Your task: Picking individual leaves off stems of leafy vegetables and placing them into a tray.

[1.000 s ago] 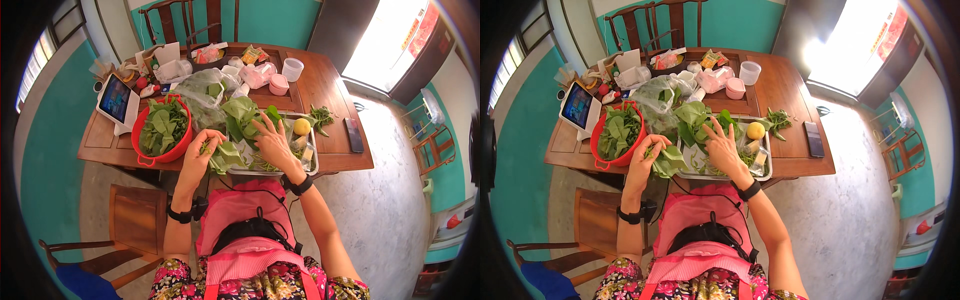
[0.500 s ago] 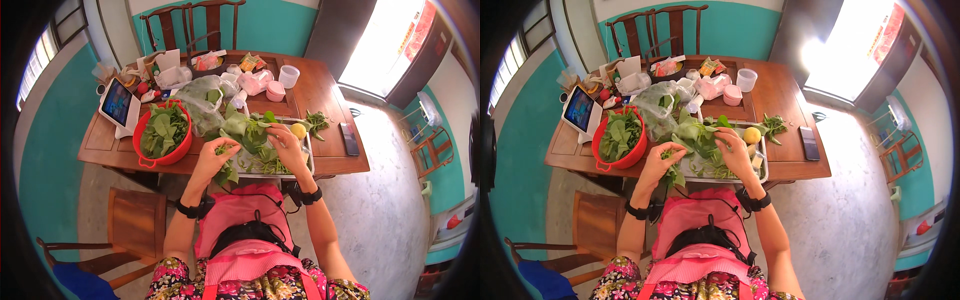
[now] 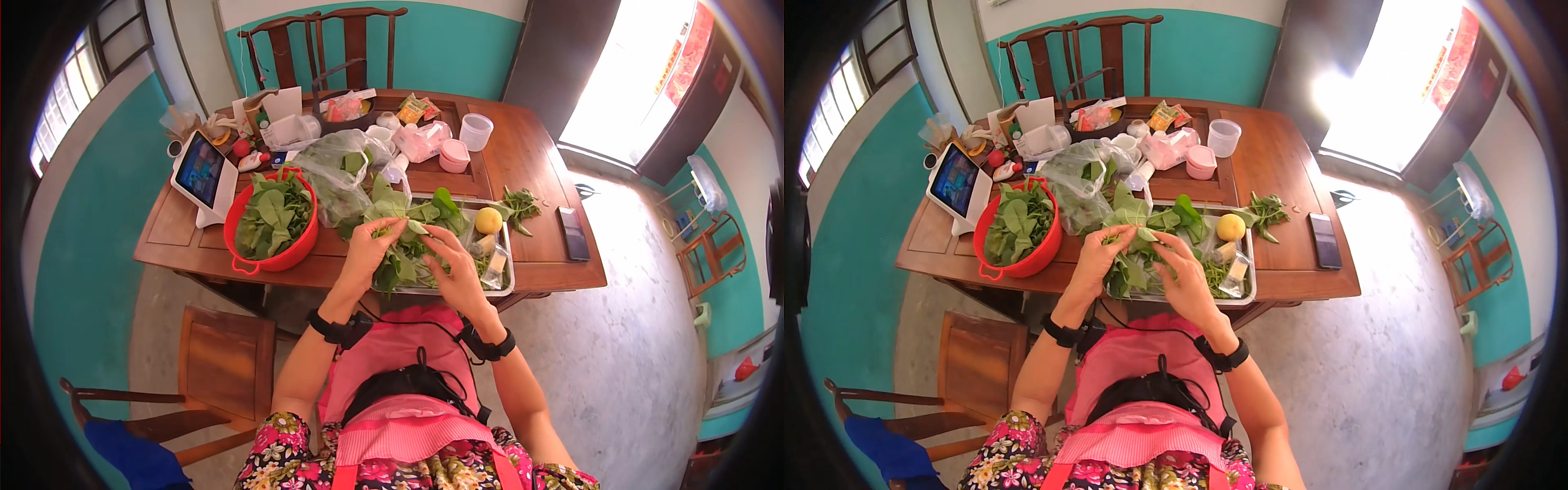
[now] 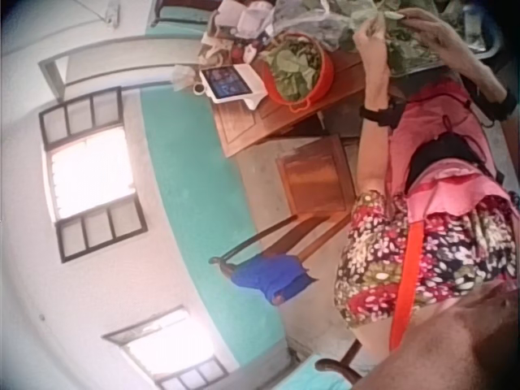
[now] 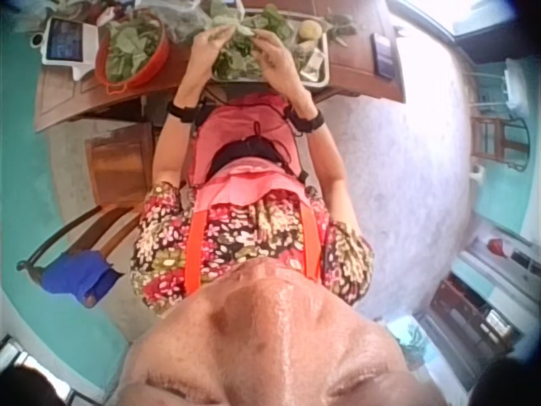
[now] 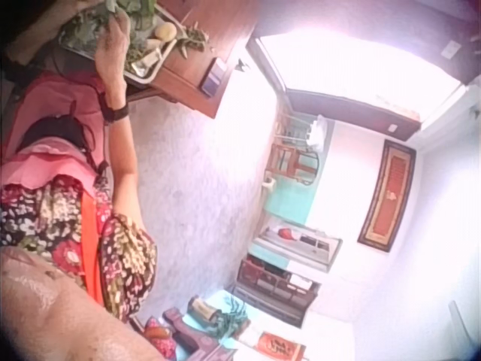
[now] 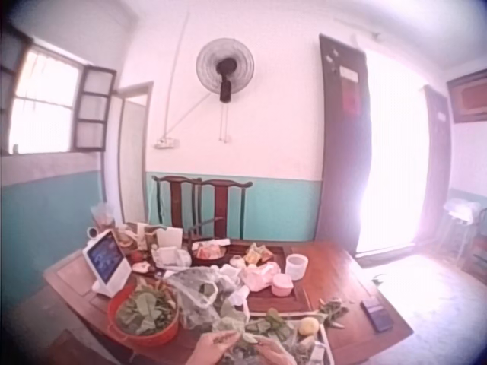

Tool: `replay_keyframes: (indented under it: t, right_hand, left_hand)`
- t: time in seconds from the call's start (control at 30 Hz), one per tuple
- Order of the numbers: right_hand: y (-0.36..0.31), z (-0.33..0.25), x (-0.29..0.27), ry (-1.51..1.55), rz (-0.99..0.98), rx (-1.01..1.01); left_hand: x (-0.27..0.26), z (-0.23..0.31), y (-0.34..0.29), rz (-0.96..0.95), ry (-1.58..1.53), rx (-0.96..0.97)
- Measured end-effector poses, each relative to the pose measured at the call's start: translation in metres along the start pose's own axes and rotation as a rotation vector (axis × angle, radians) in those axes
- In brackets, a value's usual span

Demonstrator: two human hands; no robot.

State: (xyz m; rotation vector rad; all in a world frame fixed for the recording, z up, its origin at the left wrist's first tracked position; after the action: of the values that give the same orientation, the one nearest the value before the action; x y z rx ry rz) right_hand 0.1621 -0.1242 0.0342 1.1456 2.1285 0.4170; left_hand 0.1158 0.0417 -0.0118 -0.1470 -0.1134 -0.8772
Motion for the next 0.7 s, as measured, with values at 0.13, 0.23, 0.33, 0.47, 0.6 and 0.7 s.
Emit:
replay_keyframes:
  t: [0.13, 0.23, 0.33, 0.47, 0.6, 0.7]
  right_hand:
    - [-0.008, -0.001, 0.010, -0.008, -0.070, 0.003]
    - [-0.007, -0.004, 0.008, 0.009, -0.099, -0.025]
    - [0.005, 0.003, -0.024, -0.143, 0.139, -0.033]
    - [0.029, -0.038, -0.037, -0.203, 0.251, -0.189]
    - [0.042, -0.059, -0.014, -0.352, 0.062, -0.331]
    - [0.042, -0.042, -0.005, -0.470, -0.054, -0.359]
  left_hand:
    - [-0.005, -0.001, 0.000, 0.013, -0.022, 0.018]
    - [-0.002, -0.006, -0.002, -0.036, -0.110, -0.042]
    - [-0.001, -0.002, -0.003, -0.033, 0.020, -0.022]
    - [0.004, 0.012, -0.005, -0.023, 0.304, 0.217]
    - [0.018, 0.036, -0.021, -0.043, 0.564, 0.541]
    - [0.024, 0.043, -0.027, -0.059, 0.633, 0.597]
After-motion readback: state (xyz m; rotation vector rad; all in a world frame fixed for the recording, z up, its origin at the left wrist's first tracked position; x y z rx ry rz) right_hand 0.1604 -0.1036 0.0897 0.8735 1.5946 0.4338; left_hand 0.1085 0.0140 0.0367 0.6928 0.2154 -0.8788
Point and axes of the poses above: each hand's wrist, its own y-axis towards the middle knuckle, its own x-axis out of the palm, z = x × y, the point moved 10 cm from there along y, towards the middle knuckle, and after that the axes turned 8 degrees about z, right-handed, at the moved point
